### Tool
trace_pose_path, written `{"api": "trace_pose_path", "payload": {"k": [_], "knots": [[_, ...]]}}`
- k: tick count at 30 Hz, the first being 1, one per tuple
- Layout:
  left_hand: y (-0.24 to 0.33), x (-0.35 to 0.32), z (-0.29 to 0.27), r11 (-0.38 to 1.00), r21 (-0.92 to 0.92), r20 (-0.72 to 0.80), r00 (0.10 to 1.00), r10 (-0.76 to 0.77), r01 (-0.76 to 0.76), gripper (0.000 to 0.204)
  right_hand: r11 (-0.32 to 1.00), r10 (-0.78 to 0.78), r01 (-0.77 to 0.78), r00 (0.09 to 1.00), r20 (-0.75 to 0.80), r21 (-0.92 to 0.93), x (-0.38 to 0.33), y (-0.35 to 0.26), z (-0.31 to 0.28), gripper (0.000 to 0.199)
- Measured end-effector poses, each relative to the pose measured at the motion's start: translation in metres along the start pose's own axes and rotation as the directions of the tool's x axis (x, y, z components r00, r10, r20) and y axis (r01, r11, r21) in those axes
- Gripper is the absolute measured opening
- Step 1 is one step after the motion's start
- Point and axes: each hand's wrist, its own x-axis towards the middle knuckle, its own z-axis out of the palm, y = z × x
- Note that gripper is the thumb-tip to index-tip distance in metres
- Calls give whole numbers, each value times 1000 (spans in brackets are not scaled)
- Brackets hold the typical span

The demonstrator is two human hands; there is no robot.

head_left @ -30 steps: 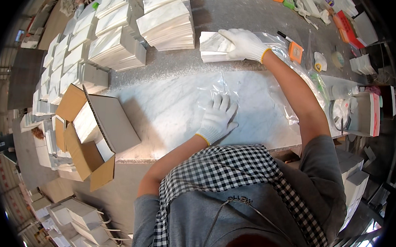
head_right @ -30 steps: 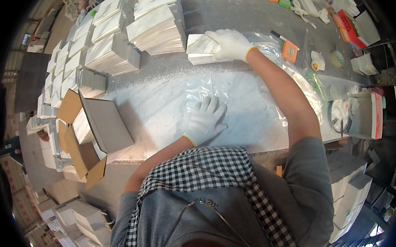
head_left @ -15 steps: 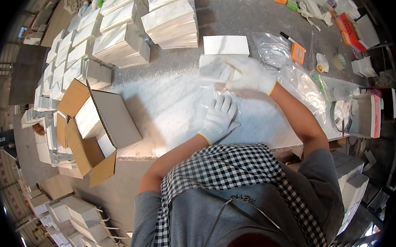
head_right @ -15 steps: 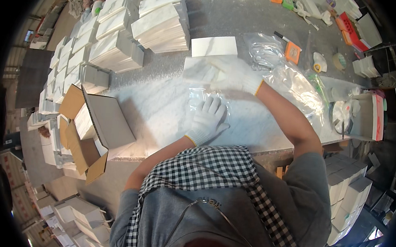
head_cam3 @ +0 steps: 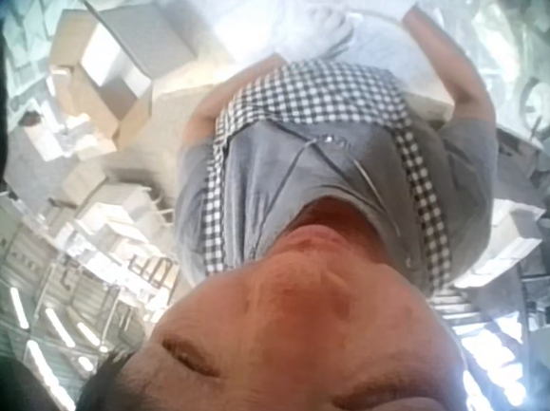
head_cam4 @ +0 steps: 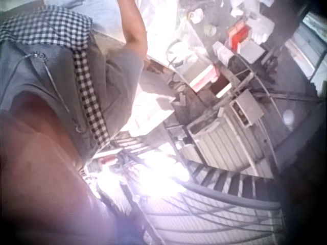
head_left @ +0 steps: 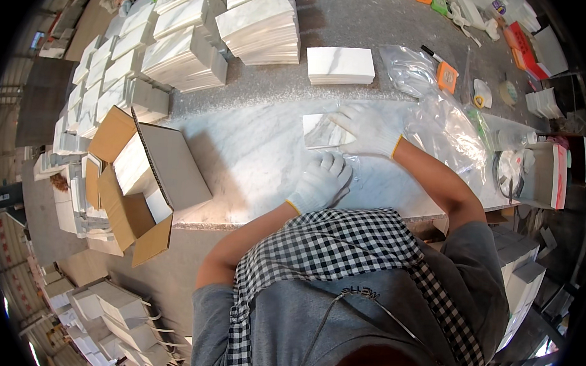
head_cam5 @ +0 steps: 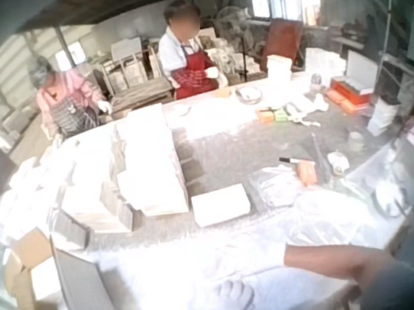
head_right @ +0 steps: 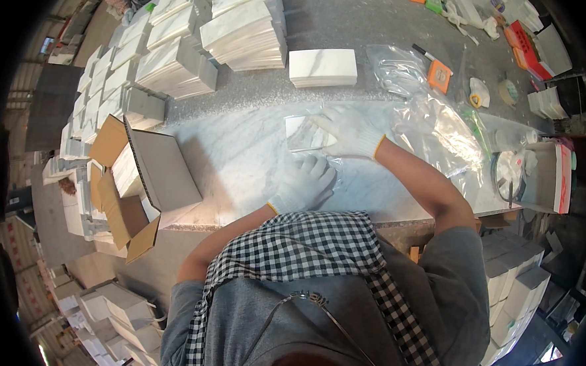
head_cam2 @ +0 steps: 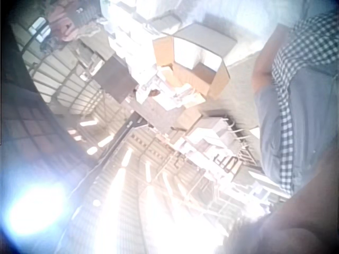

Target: The person wraps stacks of white rectangular items in bubble wrap, then places them into a cardboard box. They repeat this process multiple times, handling the items and packaging materials by hand.

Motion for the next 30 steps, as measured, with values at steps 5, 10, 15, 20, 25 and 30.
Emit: {"api": "trace_pose_path", "payload": {"k": [5,10,15,20,25,30], "knots": [[0,-2,7,1000,13,-33,999,16,-16,56,998,36,-36,999,3,45,2,-11,-4,70],[1,-1,4,1000,6,9,1000,16,-16,58,995,84,-86,995,48,51,3,-20,3,70],[3,-1,2,1000,0,10,1000,-6,6,56,1000,9,-9,1000,-30,-2,-2,-10,14,70],[3,-1,1,1000,17,5,1000,-3,3,55,1000,-18,18,999,-27,-11,-2,-10,11,69],[3,0,-7,1000,-7,28,1000,-4,4,53,998,-66,64,995,-71,-28,-5,-7,14,68],[5,-1,-6,1000,18,-3,1000,-14,15,54,999,-45,46,999,-31,29,-4,-11,2,65]]}}
